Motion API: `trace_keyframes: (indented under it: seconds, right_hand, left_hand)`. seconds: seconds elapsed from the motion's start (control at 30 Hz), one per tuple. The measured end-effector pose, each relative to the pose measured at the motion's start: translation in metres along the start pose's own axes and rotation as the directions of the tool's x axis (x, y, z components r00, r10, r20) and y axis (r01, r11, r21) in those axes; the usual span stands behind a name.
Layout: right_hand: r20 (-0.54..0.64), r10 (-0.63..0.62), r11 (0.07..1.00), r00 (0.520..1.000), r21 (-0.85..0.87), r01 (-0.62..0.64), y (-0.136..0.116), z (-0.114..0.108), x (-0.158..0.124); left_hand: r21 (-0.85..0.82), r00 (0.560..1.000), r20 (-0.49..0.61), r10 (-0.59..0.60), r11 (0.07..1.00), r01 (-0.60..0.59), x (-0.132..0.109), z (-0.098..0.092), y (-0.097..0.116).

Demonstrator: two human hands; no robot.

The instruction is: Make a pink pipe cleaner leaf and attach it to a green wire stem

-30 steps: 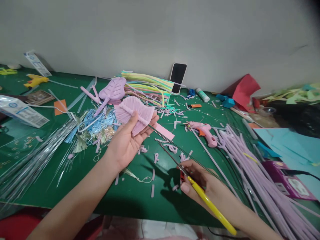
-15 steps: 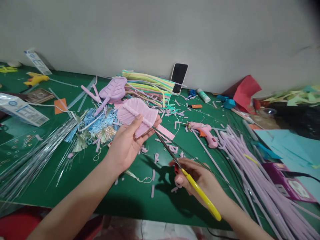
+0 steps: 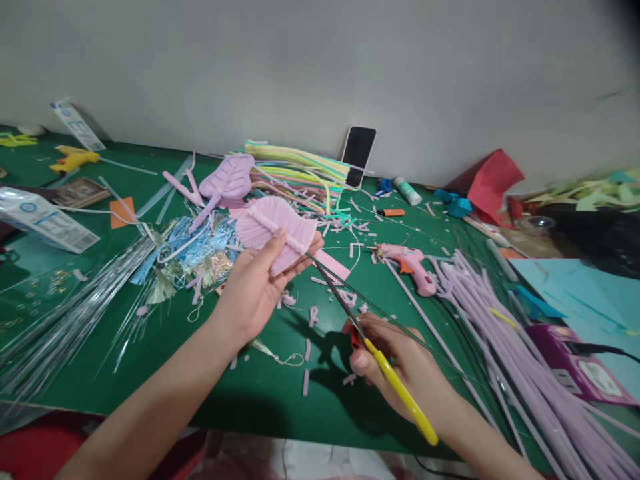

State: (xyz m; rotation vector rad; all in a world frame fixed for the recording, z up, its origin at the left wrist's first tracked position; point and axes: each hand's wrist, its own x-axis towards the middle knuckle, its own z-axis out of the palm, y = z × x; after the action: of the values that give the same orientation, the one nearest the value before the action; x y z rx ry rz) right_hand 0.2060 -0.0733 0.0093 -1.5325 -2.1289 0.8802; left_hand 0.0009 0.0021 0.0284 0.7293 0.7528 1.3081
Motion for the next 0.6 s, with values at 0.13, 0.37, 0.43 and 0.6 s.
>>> trace_keyframes:
  seconds: [0.13,0.37,0.43,0.6]
  right_hand:
    - [-0.056,-0.095,0.954,0.994,-0.291,0.075,-0.008,-0.002,-0.004]
    - [-0.100,-0.301,0.838,0.948,-0.501,0.213,-0.008,0.001,-0.005]
    - [-0.103,-0.327,0.824,0.939,-0.518,0.230,-0.005,0.002,-0.006]
    - [-0.144,-0.354,0.784,0.924,-0.585,0.209,-0.001,0.004,-0.013]
  left_hand:
    - [0.009,1.000,-0.009,-0.013,1.000,0.013,0.001,0.000,0.001]
    - [-0.035,0.999,0.036,-0.033,0.999,0.034,0.003,-0.003,-0.001]
    - [-0.043,0.997,0.052,-0.050,0.998,0.053,0.004,-0.003,-0.001]
    - [-0.054,0.997,0.051,-0.062,0.996,0.065,0.005,-0.002,-0.001]
